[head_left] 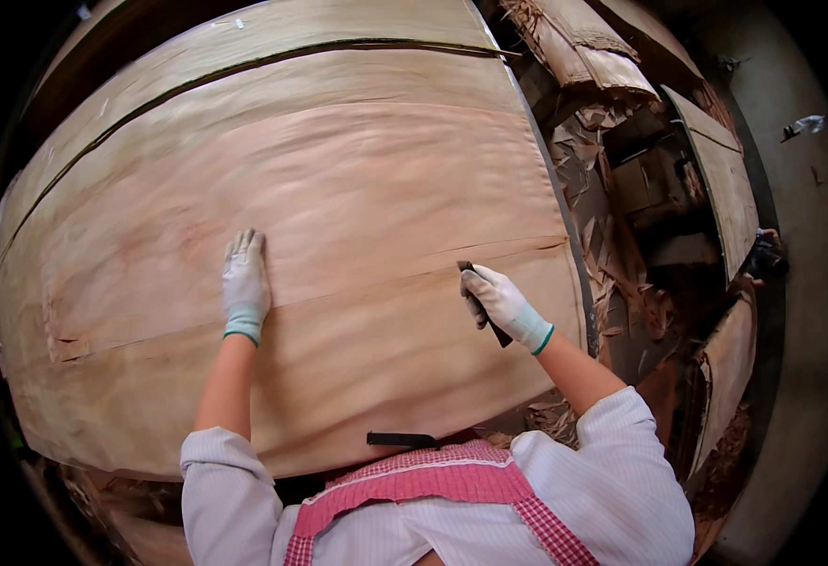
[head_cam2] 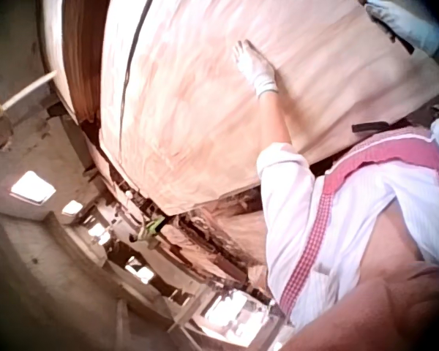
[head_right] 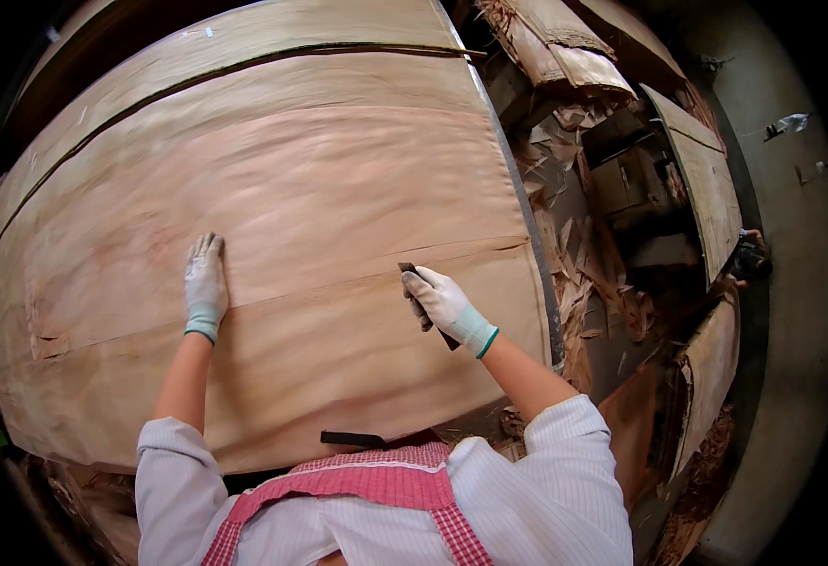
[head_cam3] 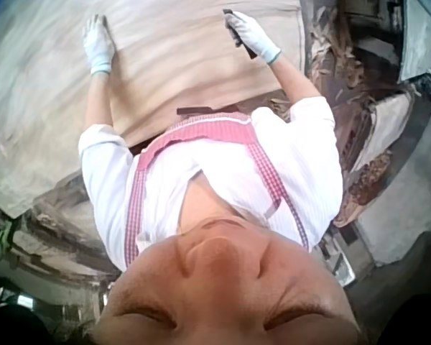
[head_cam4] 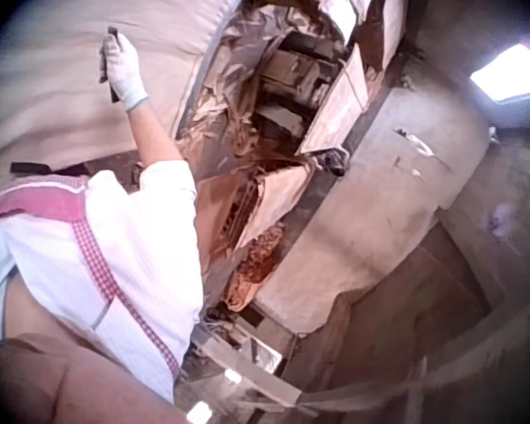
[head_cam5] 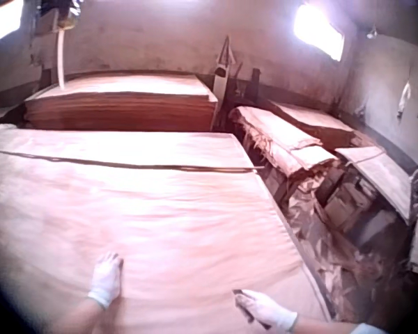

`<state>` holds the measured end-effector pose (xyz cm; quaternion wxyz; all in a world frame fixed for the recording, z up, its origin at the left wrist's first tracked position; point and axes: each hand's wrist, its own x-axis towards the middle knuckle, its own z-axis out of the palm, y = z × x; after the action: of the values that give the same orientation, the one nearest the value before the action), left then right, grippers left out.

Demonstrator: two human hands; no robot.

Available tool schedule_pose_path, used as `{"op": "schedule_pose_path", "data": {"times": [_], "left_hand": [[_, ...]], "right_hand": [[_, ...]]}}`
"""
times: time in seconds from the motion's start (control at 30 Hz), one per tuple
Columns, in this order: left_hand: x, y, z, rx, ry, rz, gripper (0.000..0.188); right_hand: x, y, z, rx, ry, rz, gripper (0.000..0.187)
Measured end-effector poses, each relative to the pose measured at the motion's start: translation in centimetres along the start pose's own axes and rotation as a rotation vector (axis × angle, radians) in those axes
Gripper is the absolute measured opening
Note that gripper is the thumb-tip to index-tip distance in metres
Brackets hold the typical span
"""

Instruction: The person stacks thin wood veneer sheets on a metal table in a workshop. They pick up sheets from a pile, place them on the table, and smooth them down. The person also uses a metal ruler to measure and mark the veneers with a pen.

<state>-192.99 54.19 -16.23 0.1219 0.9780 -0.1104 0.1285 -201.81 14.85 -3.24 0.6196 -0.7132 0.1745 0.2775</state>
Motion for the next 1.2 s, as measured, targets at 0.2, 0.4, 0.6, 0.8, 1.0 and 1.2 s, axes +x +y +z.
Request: {"op": "schedule_pose_path", "data": {"times": [0.2,0.4,0.6,0.8,1.0,1.2], "left_hand": [[2.0,-0.7,-1.1,-0.058,-0.081,-0.069,0.035],[-3.4,-1.4,-9.0,-0.353,0.211,-0.047,0.040],[-15.2,-2.9,-13.9,-0.475,0.089,-0.202,0.042],[-23.6,-7.4,-15.1,-0.591,0.135,-0.550,0.042],[-26.1,-24.1,-16.9,-0.443,0.402,-0.786,0.041],[-21.2,-46.0,-19.6,-0.309,0.730,-0.698,0.049]], "right_hand": [[-2.4,6.2,6.4,-0.475,0.169,-0.104,0.026],[-4.6,10.6,10.5,-1.383,0.304,0.144,0.031],[-4.7,12.3,11.9,-1.416,0.434,0.070,0.023],[-4.0,13.7,9.1,-1.473,0.340,-0.113,0.025],[-2.5,7.0,6.2,-0.436,0.157,0.046,0.015],[4.1,-5.6,17.8,-0.619,0.280,-0.202,0.017]]}}
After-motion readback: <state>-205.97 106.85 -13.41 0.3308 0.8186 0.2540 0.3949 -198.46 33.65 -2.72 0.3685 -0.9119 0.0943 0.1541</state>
